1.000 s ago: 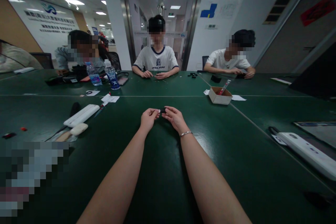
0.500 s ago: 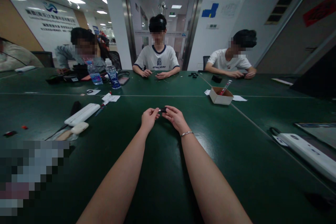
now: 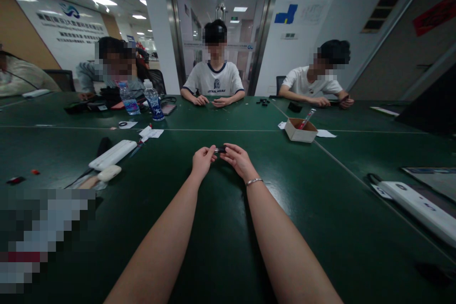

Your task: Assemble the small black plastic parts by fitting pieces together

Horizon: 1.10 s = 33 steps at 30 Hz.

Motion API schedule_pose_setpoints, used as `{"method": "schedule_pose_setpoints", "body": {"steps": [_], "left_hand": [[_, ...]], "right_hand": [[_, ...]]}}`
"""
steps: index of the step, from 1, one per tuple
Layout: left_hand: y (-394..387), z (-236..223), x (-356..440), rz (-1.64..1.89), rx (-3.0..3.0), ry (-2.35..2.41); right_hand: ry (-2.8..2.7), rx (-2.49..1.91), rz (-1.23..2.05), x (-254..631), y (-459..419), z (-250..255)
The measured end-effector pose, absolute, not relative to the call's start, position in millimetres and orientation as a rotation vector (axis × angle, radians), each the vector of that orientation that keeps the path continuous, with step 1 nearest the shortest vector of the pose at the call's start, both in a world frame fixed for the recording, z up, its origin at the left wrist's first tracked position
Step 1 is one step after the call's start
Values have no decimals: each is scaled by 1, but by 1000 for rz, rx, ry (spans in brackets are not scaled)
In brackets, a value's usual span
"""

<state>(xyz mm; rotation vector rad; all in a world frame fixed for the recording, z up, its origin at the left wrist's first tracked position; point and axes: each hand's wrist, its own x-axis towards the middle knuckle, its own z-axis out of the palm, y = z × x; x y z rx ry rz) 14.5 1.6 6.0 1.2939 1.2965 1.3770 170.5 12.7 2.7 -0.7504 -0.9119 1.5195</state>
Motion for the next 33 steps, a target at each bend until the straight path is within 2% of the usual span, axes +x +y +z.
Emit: {"method": "schedule_pose_setpoints", "body": {"steps": [33], "left_hand": [[7,4,9,1261,1298,1305]], "right_hand": [[-1005,-649,1610,173,5,12]]}}
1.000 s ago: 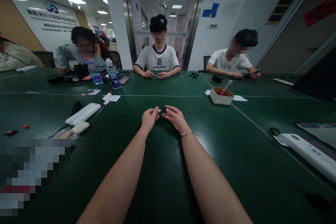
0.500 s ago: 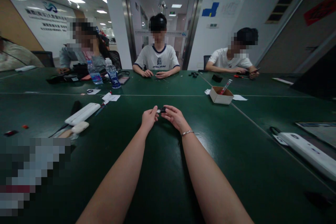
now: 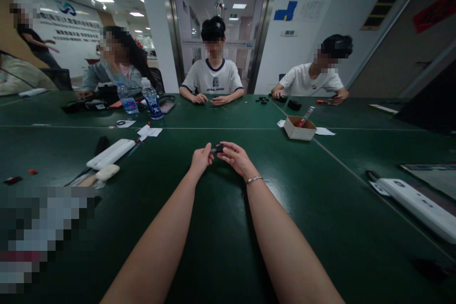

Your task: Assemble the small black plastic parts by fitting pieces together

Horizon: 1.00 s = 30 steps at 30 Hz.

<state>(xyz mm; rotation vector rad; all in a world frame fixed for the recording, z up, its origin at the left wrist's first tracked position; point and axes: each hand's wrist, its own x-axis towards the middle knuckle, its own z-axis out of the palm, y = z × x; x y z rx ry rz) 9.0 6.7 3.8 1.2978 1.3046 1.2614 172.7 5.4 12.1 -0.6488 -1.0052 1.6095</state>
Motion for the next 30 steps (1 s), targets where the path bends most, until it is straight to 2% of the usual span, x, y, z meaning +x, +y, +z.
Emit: {"method": "schedule_pose_setpoints", "body": {"steps": [10,30], "left_hand": [[7,9,11,1229,1226,1294],[-3,9,14,1404,1341,1354]], "right_hand": [[-1002,-605,1646,174,2,17],[-1006,-691,1588,173,9,9]]}}
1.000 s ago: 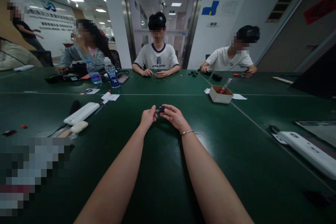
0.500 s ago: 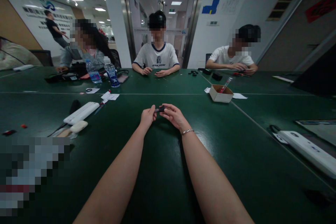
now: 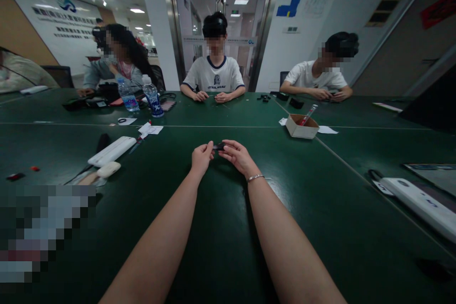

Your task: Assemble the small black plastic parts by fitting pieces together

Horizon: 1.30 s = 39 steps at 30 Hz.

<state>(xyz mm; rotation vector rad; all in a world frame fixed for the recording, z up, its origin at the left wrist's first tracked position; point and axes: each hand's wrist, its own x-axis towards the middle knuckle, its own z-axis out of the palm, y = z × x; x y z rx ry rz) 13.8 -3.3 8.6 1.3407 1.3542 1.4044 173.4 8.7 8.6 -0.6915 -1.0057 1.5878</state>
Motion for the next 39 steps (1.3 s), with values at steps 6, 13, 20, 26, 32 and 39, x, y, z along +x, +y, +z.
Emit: {"method": "schedule_pose_setpoints", "body": {"steps": [6,13,20,26,32,39], "left_hand": [[-4,10,14,1395,1371,1376],[-1,5,14,1407,1428,1394],[-6,11,14,1389,1447,1349],[-2,7,16,1399,1479,1261],[0,3,17,1483,1592,1210],[0,5,19,1481,1490,1193]], "right_hand": [[-996,-688,1584,174,10,7],[-974,-692,1586,174,12,5],[-949,-722,1563,173,12,6],[-874,-772,1524,170,11,9],[-818,-817,1497,169,11,11],[-821,-850,1488,167,10,13]]}}
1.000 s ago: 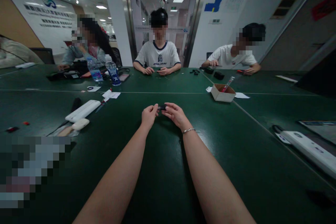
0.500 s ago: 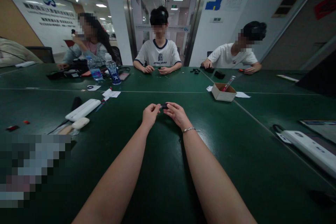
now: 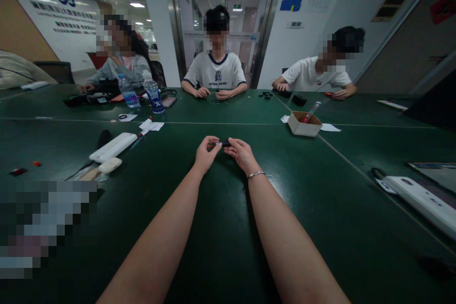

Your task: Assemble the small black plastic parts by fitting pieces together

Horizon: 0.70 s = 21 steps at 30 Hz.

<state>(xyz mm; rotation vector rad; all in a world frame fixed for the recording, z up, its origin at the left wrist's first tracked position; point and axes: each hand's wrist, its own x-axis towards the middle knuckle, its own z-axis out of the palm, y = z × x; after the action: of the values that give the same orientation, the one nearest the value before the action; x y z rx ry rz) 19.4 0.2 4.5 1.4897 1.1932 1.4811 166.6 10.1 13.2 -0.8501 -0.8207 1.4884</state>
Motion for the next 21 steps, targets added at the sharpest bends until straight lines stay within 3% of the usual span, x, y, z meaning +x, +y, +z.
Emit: {"method": "schedule_pose_setpoints", "body": {"steps": [21], "left_hand": [[0,4,19,1415,1431,1112]], "right_hand": [[-879,-832,1508,168,10,12]]}}
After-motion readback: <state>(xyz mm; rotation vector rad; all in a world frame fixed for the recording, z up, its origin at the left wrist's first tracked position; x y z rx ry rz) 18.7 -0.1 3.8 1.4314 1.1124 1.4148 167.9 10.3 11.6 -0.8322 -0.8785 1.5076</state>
